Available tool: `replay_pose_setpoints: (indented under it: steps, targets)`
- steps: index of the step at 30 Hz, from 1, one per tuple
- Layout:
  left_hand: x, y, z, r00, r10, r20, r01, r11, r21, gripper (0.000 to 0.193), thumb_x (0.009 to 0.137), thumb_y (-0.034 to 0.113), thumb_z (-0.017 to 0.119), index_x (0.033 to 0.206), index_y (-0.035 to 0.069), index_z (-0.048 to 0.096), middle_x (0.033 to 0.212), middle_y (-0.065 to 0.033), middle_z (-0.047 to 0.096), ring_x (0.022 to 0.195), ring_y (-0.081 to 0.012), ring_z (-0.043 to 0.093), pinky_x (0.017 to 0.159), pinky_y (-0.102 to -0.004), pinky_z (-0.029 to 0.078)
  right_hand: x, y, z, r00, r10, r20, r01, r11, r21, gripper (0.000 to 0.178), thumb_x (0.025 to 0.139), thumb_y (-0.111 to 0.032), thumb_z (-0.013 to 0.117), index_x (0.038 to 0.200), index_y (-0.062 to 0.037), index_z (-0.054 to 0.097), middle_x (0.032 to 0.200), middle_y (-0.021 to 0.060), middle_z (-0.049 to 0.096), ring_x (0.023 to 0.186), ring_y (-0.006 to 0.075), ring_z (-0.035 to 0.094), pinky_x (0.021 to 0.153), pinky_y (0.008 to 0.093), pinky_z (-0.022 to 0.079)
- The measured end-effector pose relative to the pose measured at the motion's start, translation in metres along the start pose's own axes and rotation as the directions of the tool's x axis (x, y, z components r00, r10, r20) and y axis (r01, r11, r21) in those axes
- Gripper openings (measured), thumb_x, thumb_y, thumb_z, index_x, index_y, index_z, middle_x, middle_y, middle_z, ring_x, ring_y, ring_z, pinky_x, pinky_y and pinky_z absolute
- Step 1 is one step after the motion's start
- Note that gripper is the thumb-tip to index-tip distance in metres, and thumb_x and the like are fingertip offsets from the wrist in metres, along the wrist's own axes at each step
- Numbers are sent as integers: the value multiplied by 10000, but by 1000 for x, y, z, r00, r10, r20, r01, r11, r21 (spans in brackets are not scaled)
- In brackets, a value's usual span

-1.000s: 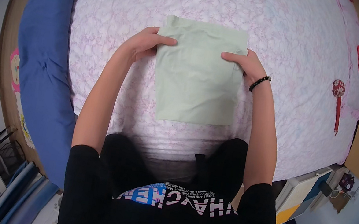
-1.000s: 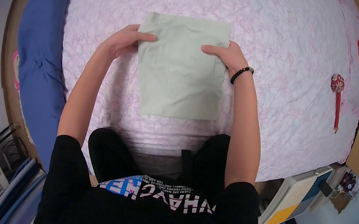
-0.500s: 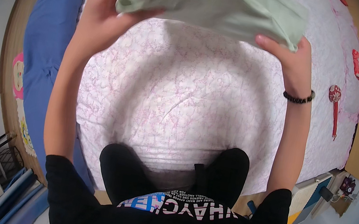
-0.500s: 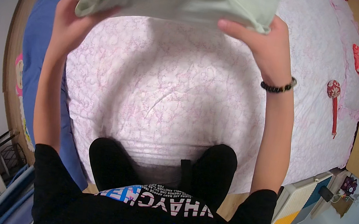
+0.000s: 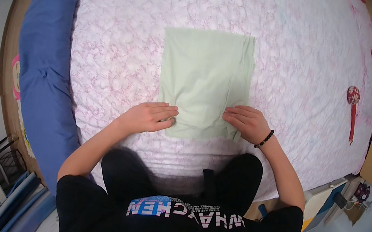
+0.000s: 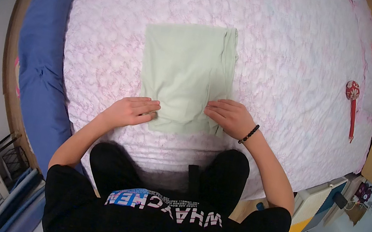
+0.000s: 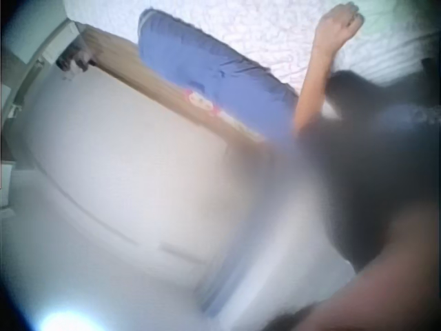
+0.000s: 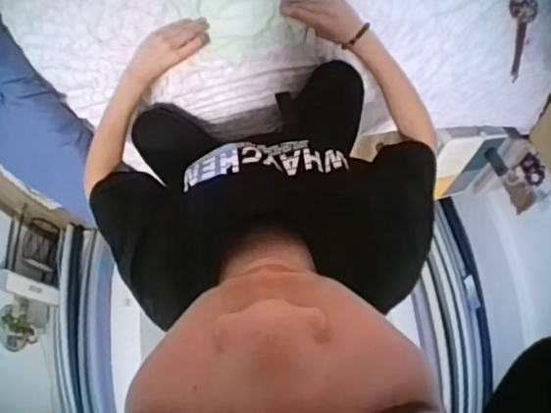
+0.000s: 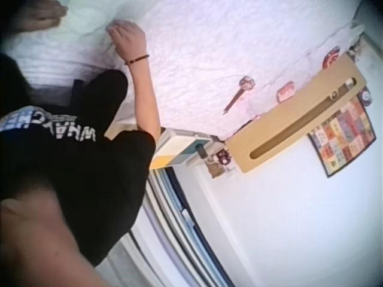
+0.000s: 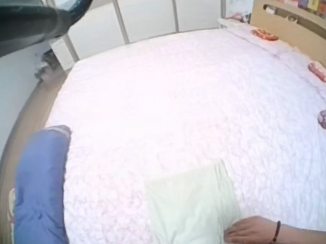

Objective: The person folds a blue pillowcase on a bed, rolling it into a compact cylinder. They then unfold a light green shirt, smooth it out, and fold it into a neat rectangular shape. The person handles the items one at a time, ensuring they are flat and aligned before completing the folds.

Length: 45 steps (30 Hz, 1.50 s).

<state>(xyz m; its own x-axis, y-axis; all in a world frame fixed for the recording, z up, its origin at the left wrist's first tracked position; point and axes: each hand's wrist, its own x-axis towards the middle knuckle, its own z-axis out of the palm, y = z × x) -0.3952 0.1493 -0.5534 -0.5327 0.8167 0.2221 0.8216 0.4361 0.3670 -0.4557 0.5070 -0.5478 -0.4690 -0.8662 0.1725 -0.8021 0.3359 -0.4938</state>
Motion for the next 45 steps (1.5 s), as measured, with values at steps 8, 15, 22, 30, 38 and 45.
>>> replay_pose_setpoints:
  steps: [8, 15, 22, 30, 38, 45]
  targets:
    - [12, 11, -26, 964, -261, -41, 236, 919, -315, 327, 812, 84, 608, 1136, 45, 627, 1232, -137, 622, 1077, -303, 627, 925, -382, 523, 13, -36, -49, 937, 233, 259, -227, 972, -54, 388, 764, -177, 714, 1133, -79, 642, 1262, 110, 588, 1141, 267, 580, 984, 408, 468]
    - [54, 10, -14, 258, -965, 48, 806, 187, -562, 581, 810, 209, 720, 1290, -21, 485, 1096, -230, 653, 971, -316, 656, 848, -363, 518, 70, -43, -23, 595, 742, -310, -766, 639, 60, 649, 785, -288, 747, 1316, -10, 499, 1180, 193, 618, 1054, 343, 606, 878, 404, 515]
    - [26, 21, -4, 251, -864, 437, 719, -136, -682, 567, 789, 226, 735, 1243, -30, 512, 904, -193, 699, 795, -283, 682, 742, -357, 528, 36, -23, -24, 160, 912, 378, -979, 96, 181, 758, 753, -471, 758, 1265, 39, 528, 965, 200, 688, 943, 355, 662, 831, 400, 534]
    - [69, -108, -43, 472, -880, -44, 659, 385, -646, 741, 702, 239, 822, 1296, -56, 491, 1127, -196, 655, 1005, -302, 652, 847, -381, 531, 108, 72, -51, 489, 845, -214, -777, 534, 334, 918, 648, -390, 838, 1350, 63, 457, 1298, 220, 566, 1160, 329, 583, 963, 380, 497]
    - [93, -141, -70, 459, -699, 548, 756, -17, -655, 441, 764, 146, 801, 1143, -21, 649, 1038, -76, 694, 918, -152, 655, 798, -301, 531, 133, 83, -45, 418, 883, 216, -813, 256, 523, 428, 656, -257, 842, 928, 35, 687, 893, 105, 705, 792, 170, 664, 723, 321, 532]
    - [97, -109, -112, 670, -743, 2, 393, 352, -849, 313, 850, 145, 738, 1115, 6, 647, 1005, -34, 686, 919, -96, 618, 820, -258, 485, 148, 52, -106, 626, 771, -117, -490, 506, 710, 286, 768, -215, 807, 926, 1, 707, 849, 52, 713, 749, 120, 654, 708, 280, 525]
